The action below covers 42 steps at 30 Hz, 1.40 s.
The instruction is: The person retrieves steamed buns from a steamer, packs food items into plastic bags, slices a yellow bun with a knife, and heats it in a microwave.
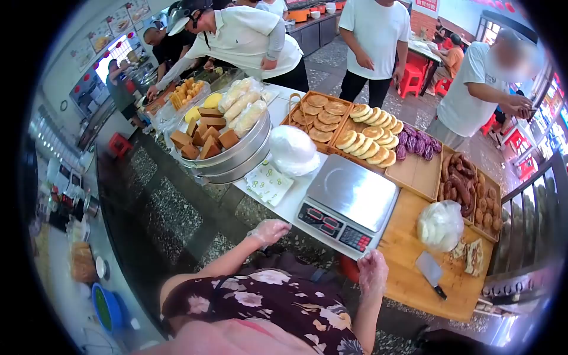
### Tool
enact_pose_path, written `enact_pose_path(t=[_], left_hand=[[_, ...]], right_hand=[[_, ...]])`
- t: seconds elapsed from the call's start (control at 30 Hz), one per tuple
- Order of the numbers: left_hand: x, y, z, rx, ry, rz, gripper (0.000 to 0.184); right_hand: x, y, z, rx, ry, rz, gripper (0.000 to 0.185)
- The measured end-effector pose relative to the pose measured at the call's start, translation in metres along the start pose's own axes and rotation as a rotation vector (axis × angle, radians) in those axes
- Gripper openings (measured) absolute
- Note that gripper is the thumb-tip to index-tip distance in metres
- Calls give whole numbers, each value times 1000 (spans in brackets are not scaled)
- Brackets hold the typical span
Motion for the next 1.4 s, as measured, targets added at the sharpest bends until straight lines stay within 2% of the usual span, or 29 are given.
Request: enact_pose_path(t=[0.07,0.2,0.3,0.43,0.53,0.63,0.77,0.9,0.97,1.07,1.13,1.17,1.2,1.27,1.3,1.4], left_hand=[[-26,12,4,73,-64,34,19],[-67,32,-11,6,-47,9,19],[-84,38,-19,-52,-36,25,20],[-105,36,-16,-4,-80,23,19],[-110,41,-13,40,-105,46,19],[-112,51,-15,37,-106,76,20],[-106,60,-24,-3,-85,135,20],[-96,49,-35,82,-96,123,22],[-86,42,-40,64,-65,141,21],[-56,40,-54,42,16,145,19],[-44,21,-60,14,102,148,17],[-34,16,-61,11,104,150,17],[-24,12,-63,-66,124,207,17],[1,7,-66,-174,127,285,18],[10,1,-65,-182,127,286,18],[37,-12,-47,-241,-44,335,18]], right_hand=[[31,-10,-16,48,20,114,14],[69,-30,-43,83,10,35,16],[77,-35,-52,120,22,-33,15],[63,-43,-60,122,94,-51,15],[54,-41,-55,121,203,-57,14],[51,-45,-55,164,218,-32,12],[53,-40,-59,117,218,1,12],[55,-13,-57,110,129,60,15],[60,21,-49,216,37,71,16],[84,144,5,530,-236,186,26],[95,213,47,754,-425,133,34],[101,248,68,1135,-493,74,41],[114,269,86,1282,-421,147,64],[114,309,111,1530,-485,160,60],[111,327,117,1579,-521,152,58],[96,364,123,1649,-598,129,52]])
Point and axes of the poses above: each hand's wrist, its own z-axis away from the middle knuckle, its own y-axis out of the palm, x = y × z, the point moved 1 cm from there along -z, towards the middle knuckle, and after that the axes turned 1 degree about y, right-handed, at the moved point
